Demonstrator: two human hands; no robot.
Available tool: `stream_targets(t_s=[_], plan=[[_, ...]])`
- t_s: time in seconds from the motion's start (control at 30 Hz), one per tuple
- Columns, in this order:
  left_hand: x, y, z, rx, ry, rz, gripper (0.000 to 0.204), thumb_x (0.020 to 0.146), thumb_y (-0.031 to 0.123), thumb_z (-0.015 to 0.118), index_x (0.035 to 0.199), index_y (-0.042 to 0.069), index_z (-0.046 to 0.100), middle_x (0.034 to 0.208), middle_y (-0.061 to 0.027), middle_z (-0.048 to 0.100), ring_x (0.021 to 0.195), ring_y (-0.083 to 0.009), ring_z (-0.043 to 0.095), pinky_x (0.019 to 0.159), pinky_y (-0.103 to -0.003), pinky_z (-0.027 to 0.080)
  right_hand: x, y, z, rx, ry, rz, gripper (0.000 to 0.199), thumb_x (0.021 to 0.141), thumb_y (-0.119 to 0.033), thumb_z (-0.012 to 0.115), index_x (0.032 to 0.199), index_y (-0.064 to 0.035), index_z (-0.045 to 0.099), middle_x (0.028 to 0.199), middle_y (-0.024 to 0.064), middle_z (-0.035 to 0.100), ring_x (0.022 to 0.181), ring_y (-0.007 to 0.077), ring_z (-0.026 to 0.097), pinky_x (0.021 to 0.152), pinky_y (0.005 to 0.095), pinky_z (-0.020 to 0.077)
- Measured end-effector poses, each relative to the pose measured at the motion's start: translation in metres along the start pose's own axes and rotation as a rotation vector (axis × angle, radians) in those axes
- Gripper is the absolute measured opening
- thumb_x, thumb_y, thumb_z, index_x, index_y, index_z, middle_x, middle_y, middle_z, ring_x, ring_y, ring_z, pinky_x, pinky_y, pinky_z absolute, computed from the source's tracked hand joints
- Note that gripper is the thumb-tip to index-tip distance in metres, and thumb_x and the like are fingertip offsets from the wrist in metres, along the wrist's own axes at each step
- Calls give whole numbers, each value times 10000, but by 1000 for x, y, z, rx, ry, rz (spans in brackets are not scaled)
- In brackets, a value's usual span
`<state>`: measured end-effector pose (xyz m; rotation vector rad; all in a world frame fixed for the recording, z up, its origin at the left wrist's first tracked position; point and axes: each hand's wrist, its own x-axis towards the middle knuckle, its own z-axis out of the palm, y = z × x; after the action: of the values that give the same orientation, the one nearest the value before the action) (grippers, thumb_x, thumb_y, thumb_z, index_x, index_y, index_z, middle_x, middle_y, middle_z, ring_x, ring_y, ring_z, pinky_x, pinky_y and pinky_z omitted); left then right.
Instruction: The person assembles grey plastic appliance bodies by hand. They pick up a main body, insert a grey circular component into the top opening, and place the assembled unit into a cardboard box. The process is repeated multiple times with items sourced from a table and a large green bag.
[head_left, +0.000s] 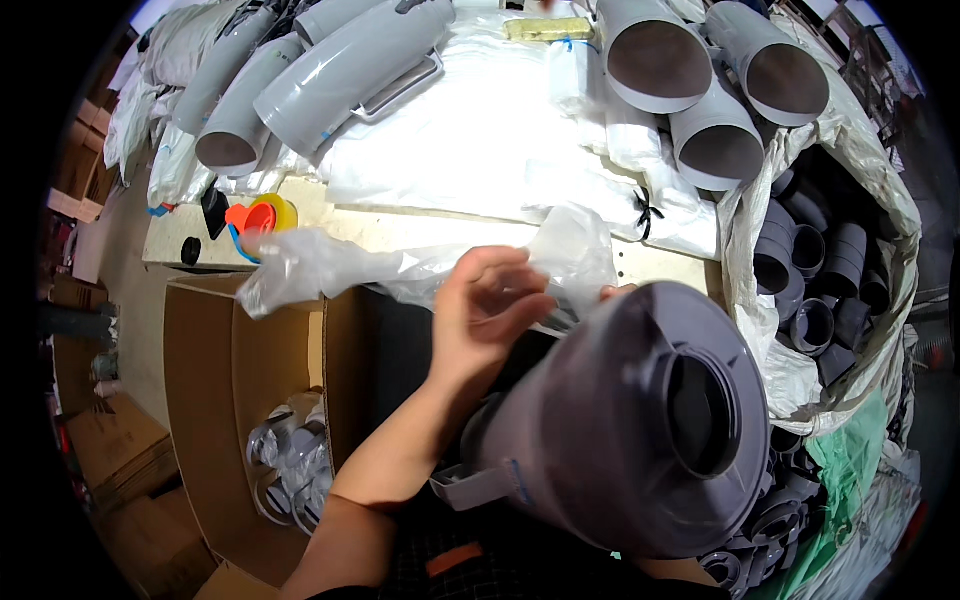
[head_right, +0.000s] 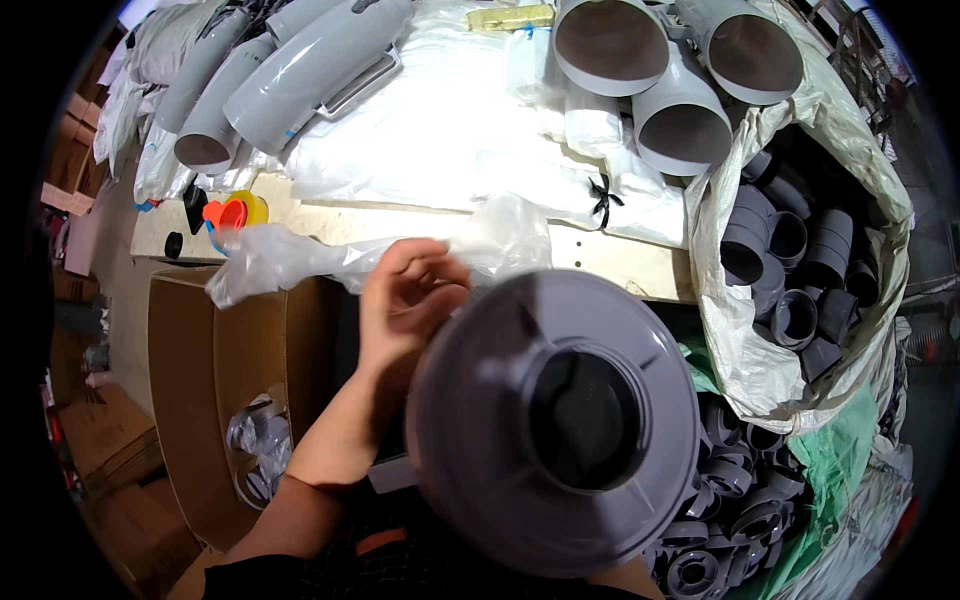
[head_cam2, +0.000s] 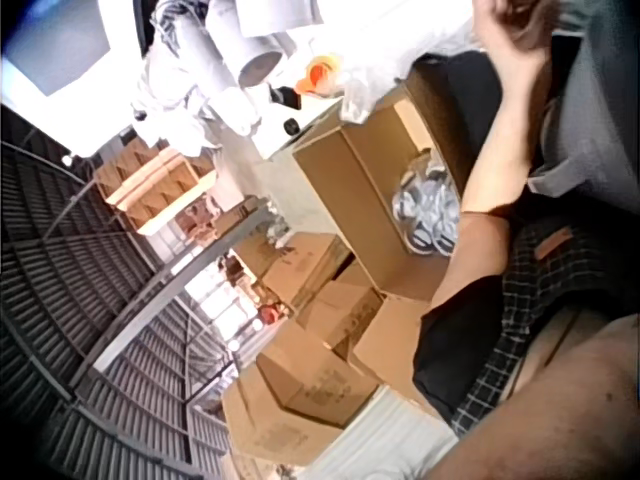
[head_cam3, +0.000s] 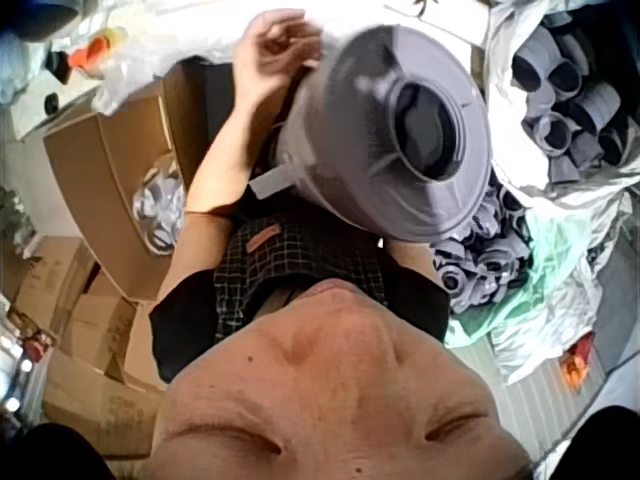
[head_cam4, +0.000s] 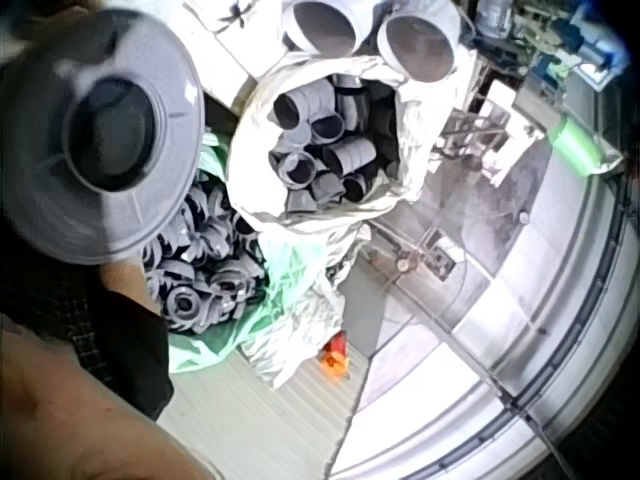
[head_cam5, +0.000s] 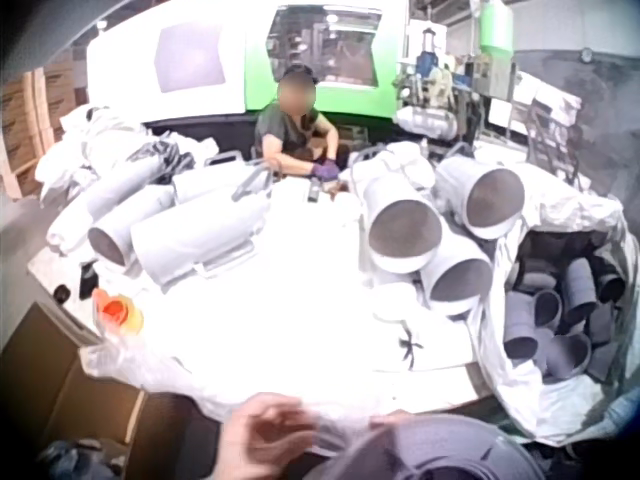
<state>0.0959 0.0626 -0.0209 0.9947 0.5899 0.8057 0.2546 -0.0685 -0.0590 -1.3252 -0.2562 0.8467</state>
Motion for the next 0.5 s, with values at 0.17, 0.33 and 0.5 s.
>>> stream_targets(t_s=[0.17, 0.33, 0.5], plan=[[4, -19, 4, 47, 87, -219, 418, 844, -31, 793, 1193, 18, 569, 976, -82, 686, 906, -174, 674, 888, -317, 567, -21, 21, -19, 42, -122, -100, 195, 964, -144, 712, 1057, -15, 598, 916, 46, 601, 771, 90, 498, 687, 251, 399], [3, -40, -8, -111, 52, -139, 239, 825, -20, 813, 977, 38, 637, 875, -41, 684, 846, -116, 658, 795, -269, 551, -9, 24, -16, 32, -113, -176, 251, 963, -140, 705, 1123, -10, 562, 1001, 70, 582, 861, 117, 490, 756, 273, 392], [-1, -35, -13, -281, -70, -135, 231, 815, -48, 791, 912, 79, 625, 871, -20, 668, 794, -109, 633, 777, -251, 519, 13, 22, -1, -2, -116, -199, 315, 962, -136, 698, 1190, -4, 526, 1086, 93, 562, 952, 143, 483, 825, 295, 385]])
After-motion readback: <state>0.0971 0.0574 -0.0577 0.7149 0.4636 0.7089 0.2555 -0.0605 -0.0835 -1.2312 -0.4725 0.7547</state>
